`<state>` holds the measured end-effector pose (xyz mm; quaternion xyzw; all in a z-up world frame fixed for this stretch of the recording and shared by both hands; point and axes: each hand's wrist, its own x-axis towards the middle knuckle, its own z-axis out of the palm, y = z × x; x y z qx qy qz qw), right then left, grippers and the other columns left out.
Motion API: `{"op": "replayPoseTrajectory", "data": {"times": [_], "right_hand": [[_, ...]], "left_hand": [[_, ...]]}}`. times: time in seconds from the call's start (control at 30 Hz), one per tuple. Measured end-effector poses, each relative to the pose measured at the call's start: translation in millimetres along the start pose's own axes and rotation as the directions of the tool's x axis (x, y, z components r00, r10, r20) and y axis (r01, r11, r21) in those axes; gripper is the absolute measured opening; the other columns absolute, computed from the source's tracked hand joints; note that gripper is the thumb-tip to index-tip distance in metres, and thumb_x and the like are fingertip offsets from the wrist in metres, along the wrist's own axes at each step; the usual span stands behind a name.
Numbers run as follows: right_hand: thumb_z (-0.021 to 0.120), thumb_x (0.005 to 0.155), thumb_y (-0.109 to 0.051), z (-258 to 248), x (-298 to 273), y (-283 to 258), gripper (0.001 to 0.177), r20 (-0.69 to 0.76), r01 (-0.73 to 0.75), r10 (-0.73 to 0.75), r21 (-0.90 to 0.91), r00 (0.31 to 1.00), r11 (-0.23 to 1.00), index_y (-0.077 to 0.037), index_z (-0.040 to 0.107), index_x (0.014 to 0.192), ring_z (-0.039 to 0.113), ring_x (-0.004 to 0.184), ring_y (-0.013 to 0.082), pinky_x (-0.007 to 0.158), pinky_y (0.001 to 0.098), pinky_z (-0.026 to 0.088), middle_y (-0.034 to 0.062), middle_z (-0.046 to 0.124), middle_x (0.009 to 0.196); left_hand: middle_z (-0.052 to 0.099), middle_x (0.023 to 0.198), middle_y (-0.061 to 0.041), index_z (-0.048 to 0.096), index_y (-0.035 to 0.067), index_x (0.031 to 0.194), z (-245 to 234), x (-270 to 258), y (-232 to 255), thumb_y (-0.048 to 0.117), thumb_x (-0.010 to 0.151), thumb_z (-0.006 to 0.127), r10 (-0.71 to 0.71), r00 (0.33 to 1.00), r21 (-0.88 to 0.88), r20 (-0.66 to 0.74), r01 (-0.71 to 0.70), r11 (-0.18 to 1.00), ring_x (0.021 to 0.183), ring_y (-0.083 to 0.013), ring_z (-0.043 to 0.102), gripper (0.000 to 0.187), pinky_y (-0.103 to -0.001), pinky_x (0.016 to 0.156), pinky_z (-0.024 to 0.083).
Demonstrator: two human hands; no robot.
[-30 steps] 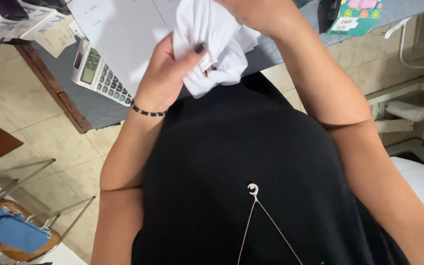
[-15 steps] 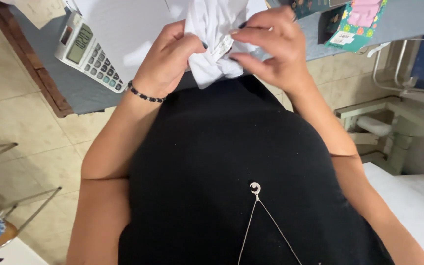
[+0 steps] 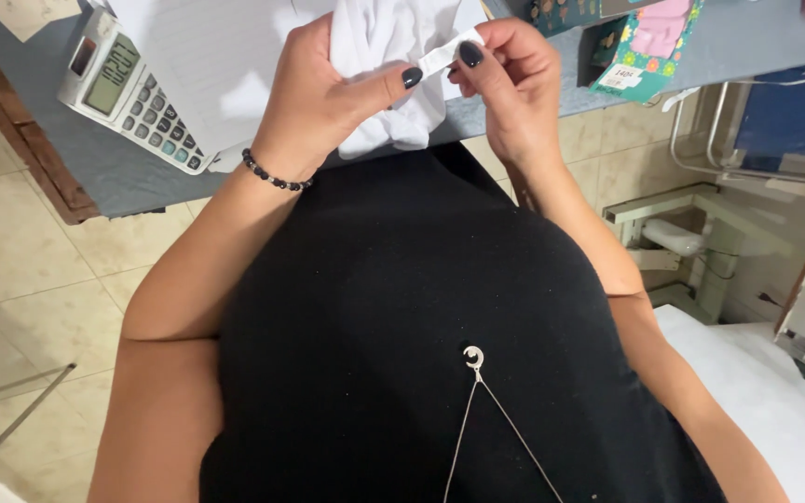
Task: The person writes on a paper, then folds a white cloth and places it into a small box. They repeat the process with a pink cloth, folding and packing it into another box. The person continues folding and packing additional white cloths into boxes.
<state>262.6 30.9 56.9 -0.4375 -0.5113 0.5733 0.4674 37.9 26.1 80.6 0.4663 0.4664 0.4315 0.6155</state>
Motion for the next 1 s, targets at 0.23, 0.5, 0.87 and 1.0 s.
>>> {"op": "replayPoseTrajectory", "data": {"times": [0.23, 0.5, 0.87, 1.0], "right_hand": [[0.062, 0.103, -0.018, -2, -3, 3, 0.02, -0.002, -0.032, 0.032, -0.026, 0.999, 0.999, 0.0, 0.072, 0.102, 0.057, 0.064, 0.0109, 0.063, 0.024, 0.05, 0.0108, 0.075, 0.091], [0.06, 0.101, -0.012, -9, -9, 15, 0.018, -0.054, -0.092, 0.092, 0.017, 0.994, 0.996, 0.0, 0.073, 0.106, 0.061, 0.064, 0.0138, 0.06, 0.0237, 0.051, 0.0169, 0.076, 0.088], [0.064, 0.101, -0.017, -12, -13, 10, 0.018, -0.066, -0.118, 0.116, -0.018, 0.991, 0.993, -0.002, 0.073, 0.106, 0.064, 0.066, 0.012, 0.061, 0.0219, 0.052, 0.0155, 0.077, 0.09], [0.061, 0.103, -0.002, -15, -5, -16, 0.016, 0.348, 0.333, -0.214, -0.331, 0.913, 0.883, -0.003, 0.073, 0.114, 0.071, 0.099, 0.0236, 0.09, 0.0361, 0.058, 0.0134, 0.074, 0.107]], "left_hand": [[0.069, 0.088, 0.005, 0.066, 0.011, 0.092, -1, 3, -6, 0.019, 0.09, 0.081, 0.055, 0.995, 0.137, -0.08, -0.044, 0.99, 0.083, -0.0051, 0.061, 0.017, -0.024, 0.07, 0.053], [0.063, 0.08, 0.008, 0.063, 0.013, 0.084, 3, 3, -10, 0.015, 0.087, 0.077, 0.051, 0.993, 0.15, -0.107, -0.035, 0.988, 0.077, -0.004, 0.055, 0.015, -0.024, 0.064, 0.047], [0.063, 0.078, 0.007, 0.063, 0.013, 0.084, 5, -1, -3, 0.013, 0.087, 0.076, 0.027, 0.992, 0.142, -0.127, -0.009, 0.99, 0.074, -0.0041, 0.055, 0.014, -0.024, 0.063, 0.046], [0.072, 0.106, -0.009, 0.063, 0.002, 0.123, 1, -3, -9, 0.029, 0.102, 0.073, 0.237, 0.971, 0.208, -0.036, -0.225, 0.952, 0.082, -0.0194, 0.07, 0.036, -0.028, 0.065, 0.06]]}}
